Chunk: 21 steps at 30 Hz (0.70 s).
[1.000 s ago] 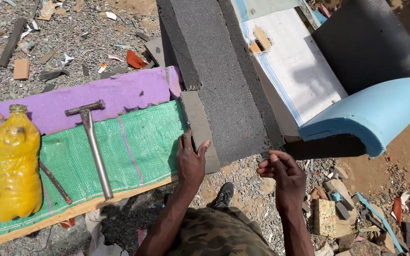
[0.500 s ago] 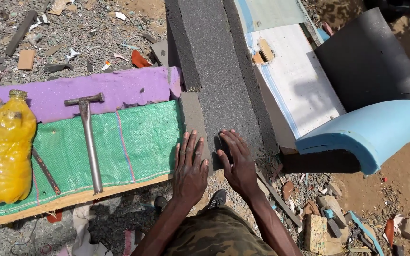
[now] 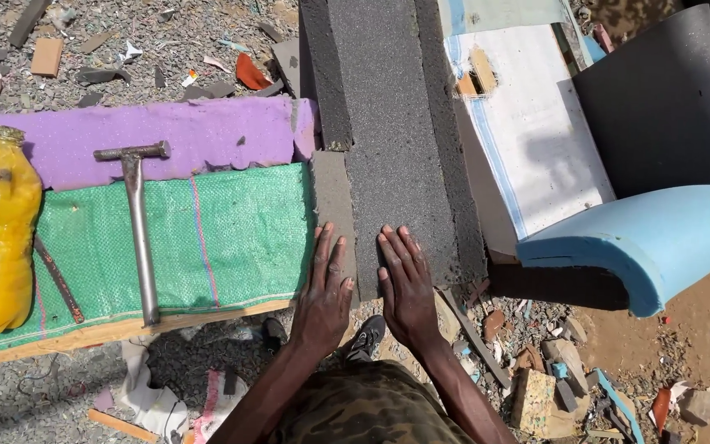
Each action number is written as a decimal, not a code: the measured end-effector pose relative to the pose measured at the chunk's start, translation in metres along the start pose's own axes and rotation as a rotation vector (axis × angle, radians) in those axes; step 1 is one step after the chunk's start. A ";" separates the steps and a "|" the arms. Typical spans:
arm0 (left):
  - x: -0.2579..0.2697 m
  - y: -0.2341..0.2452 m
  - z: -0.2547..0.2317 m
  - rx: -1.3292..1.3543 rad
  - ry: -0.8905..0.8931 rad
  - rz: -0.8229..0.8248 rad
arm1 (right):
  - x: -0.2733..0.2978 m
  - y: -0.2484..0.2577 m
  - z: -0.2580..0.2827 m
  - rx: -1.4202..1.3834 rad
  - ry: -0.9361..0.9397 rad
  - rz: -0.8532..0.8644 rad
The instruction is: Cutting foam to size and gluing it onto a furniture frame during a reupholstery process.
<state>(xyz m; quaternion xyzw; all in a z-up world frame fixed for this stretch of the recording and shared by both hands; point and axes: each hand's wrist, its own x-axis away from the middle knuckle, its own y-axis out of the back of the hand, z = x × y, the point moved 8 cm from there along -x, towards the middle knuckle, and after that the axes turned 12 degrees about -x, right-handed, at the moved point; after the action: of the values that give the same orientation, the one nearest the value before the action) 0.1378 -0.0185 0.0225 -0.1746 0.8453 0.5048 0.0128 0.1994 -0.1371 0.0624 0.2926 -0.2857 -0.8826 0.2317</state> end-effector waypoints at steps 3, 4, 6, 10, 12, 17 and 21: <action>-0.003 0.010 -0.009 0.048 0.035 -0.016 | 0.002 -0.002 -0.001 0.002 0.011 0.013; -0.004 0.012 -0.009 0.047 0.040 -0.019 | 0.002 -0.002 -0.003 0.000 0.015 0.017; -0.005 0.013 -0.010 0.149 0.051 -0.004 | 0.002 -0.002 -0.005 0.006 0.025 0.021; -0.008 0.013 -0.007 0.197 0.044 -0.006 | 0.005 -0.008 -0.011 0.007 0.035 0.017; -0.008 0.011 -0.008 0.205 0.062 0.018 | 0.007 -0.012 -0.016 0.035 0.012 0.008; -0.004 0.010 -0.007 0.157 0.037 0.013 | -0.003 0.003 0.001 -0.007 -0.003 0.037; -0.008 0.029 0.008 0.204 0.116 -0.012 | -0.019 0.023 0.004 -0.093 -0.115 0.018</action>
<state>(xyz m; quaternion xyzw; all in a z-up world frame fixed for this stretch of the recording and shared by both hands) 0.1355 0.0031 0.0448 -0.2065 0.8905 0.4052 -0.0154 0.2158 -0.1416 0.0873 0.2276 -0.2599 -0.9082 0.2360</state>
